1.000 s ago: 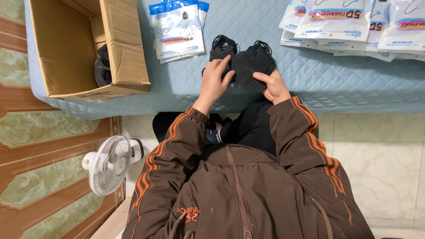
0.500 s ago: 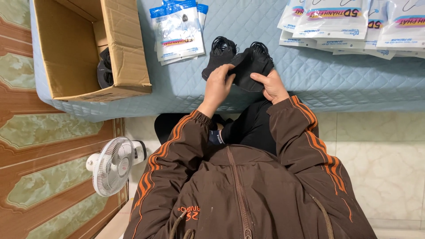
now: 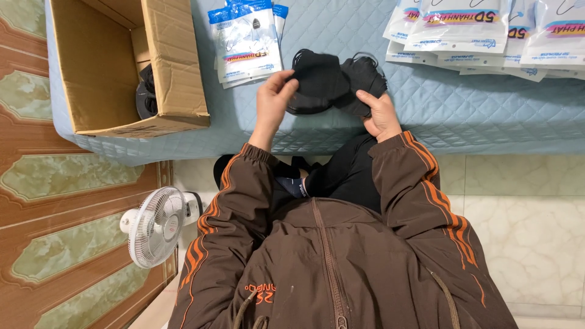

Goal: The person is taking black fabric masks out of a cardboard box, unfolding them, and inspecting them individually for quality control.

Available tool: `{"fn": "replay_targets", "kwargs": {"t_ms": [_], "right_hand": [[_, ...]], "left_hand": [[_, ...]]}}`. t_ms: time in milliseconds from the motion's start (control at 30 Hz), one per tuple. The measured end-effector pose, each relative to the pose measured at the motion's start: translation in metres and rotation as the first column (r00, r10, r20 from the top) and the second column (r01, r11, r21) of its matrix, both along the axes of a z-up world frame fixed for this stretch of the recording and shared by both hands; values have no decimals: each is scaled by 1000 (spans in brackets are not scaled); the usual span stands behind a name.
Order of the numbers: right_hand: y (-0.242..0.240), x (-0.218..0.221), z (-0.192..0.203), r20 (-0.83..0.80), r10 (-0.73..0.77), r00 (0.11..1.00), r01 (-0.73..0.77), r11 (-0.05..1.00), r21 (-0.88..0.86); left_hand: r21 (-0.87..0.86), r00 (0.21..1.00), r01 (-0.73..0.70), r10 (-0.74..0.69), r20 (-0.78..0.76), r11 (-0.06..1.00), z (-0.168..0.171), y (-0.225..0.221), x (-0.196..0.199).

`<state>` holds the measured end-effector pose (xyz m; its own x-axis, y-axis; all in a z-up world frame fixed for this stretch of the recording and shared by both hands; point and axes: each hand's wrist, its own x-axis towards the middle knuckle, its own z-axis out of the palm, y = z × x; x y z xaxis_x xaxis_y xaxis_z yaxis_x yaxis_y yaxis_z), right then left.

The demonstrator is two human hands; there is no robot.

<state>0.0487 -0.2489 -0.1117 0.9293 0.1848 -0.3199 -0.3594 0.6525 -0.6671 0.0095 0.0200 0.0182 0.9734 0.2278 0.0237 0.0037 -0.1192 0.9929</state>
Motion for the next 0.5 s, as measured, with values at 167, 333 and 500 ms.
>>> {"fn": "replay_targets", "kwargs": {"t_ms": [167,333,500], "right_hand": [[-5,1,18,-36,-55,998,56,998,25],[-8,1,3,-39,-82,996,84,995,56],[-6,0,4,-47,-110,993,113,991,66]], "left_hand": [[-287,994,-102,107,2,953,-19,10,4],[-178,988,-111,89,-125,978,-88,32,-1],[253,962,-85,146,-232,964,-93,35,-8]]}}
